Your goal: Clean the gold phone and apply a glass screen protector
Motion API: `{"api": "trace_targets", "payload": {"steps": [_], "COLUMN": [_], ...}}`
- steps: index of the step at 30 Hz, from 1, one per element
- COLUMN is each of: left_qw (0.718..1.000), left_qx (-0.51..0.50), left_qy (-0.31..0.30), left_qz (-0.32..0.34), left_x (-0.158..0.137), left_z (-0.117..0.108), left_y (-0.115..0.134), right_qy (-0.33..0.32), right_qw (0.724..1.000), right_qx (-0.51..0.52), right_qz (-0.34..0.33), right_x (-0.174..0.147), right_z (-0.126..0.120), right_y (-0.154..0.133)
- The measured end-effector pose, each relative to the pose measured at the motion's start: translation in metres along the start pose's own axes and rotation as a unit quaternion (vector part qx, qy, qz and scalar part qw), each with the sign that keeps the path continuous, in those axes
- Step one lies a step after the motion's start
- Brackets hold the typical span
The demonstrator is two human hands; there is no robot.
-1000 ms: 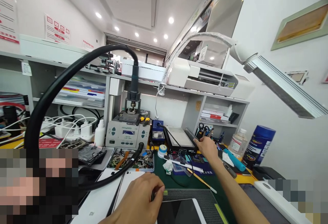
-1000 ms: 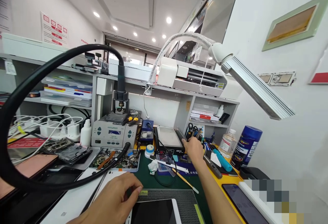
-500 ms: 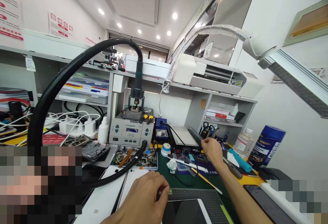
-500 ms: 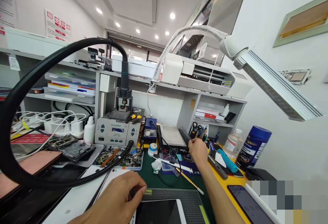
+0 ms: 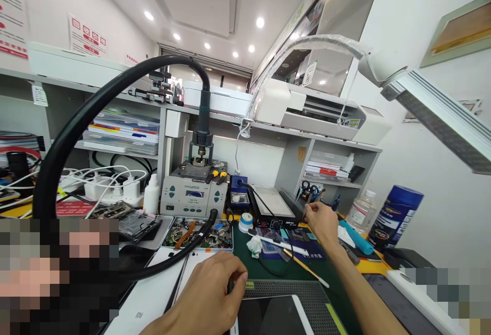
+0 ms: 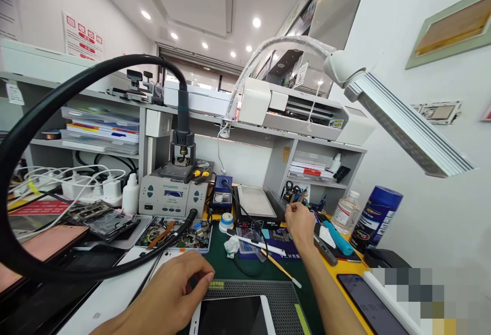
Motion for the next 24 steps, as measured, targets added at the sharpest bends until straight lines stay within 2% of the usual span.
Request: {"api": "trace_targets", "payload": {"steps": [6,10,13,16,19,24], "left_qw": [1.000,1.000,0.998,0.992,0.983,0.964], "left_qx": [-0.010,-0.026,-0.050,-0.085,-0.129,-0.221], "left_qy": [0.003,0.012,0.032,0.063,0.090,0.075], "left_qz": [0.000,-0.013,-0.031,-0.062,-0.099,-0.129], "left_x": [0.000,0.000,0.004,0.010,0.015,0.012], "left_z": [-0.001,-0.004,-0.009,-0.015,-0.022,-0.031], "left_y": [0.002,0.002,0.001,-0.001,-0.006,-0.009], "right_qy": [0.056,0.101,0.130,0.133,0.072,-0.153], "right_qw": [0.995,0.979,0.952,0.908,0.856,0.785], "right_qx": [0.085,0.175,0.273,0.393,0.503,0.587], "right_qz": [0.009,0.022,0.036,0.058,0.091,0.127], "right_x": [0.000,-0.001,-0.005,-0.010,-0.019,-0.052], "right_z": [-0.010,-0.021,-0.035,-0.055,-0.076,-0.089], "right_y": [-0.003,-0.010,-0.021,-0.037,-0.054,-0.082]}}
Point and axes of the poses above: each hand's wrist, its own x-axis towards the middle knuckle, its own z-axis out of the palm, y = z × x, the point moved 3 cm from there along x, towards the middle knuckle, and after that the axes turned 14 degrees about y, right-handed, at the moved point
